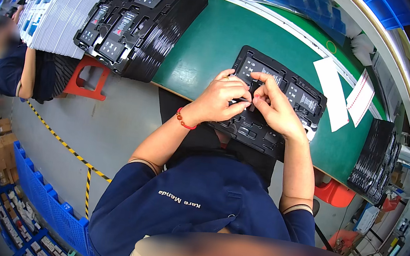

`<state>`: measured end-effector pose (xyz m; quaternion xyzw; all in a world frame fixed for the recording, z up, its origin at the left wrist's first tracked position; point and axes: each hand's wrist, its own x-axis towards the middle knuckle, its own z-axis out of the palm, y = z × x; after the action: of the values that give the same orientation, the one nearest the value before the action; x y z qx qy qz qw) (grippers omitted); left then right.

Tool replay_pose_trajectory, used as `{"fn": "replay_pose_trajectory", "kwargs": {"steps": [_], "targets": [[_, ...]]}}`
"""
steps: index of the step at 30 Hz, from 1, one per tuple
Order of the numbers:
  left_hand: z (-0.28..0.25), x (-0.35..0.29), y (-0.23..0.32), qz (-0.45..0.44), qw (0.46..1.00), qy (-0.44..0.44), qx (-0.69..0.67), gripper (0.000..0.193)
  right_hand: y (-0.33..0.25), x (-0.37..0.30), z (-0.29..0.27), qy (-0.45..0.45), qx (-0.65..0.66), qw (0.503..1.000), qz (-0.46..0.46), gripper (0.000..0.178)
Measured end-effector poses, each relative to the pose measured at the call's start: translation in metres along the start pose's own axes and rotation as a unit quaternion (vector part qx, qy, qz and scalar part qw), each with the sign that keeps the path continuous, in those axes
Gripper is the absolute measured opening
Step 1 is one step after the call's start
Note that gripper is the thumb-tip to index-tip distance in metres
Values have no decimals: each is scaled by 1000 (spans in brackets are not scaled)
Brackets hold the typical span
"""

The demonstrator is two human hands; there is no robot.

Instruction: The recorder is assembling electronic units by placing modules into a tray and applying adhesive labels.

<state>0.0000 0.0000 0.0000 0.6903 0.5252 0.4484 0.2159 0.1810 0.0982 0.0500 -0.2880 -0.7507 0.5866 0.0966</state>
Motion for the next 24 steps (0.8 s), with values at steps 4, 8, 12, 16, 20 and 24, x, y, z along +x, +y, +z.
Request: {"fn": "replay_pose_trajectory", "kwargs": {"steps": [4, 8, 12, 16, 20, 24], "targets": [[2, 0, 0, 0, 1000, 4, -5, 10, -3, -1, -1, -3, -9, 1000, 2, 49], [3, 2, -3, 7, 1000, 5, -8, 11, 0, 2, -2, -9, -12, 1000, -10, 50], [1, 1, -2, 10, 1000, -1, -4, 11, 3, 3, -1, -15, -7, 1000, -9, 50], [0, 2, -1, 12, 1000, -8, -9, 11, 3, 1, 0, -15, -10, 1000, -18, 50], [-2, 0, 1, 5, 1000, 1, -12, 10, -2, -2, 5, 15, -65, 997, -31, 52], [-2, 1, -1, 0, 1000, -6, -11, 10, -11, -9, 4, 127, -176, 974, -69, 49]]}}
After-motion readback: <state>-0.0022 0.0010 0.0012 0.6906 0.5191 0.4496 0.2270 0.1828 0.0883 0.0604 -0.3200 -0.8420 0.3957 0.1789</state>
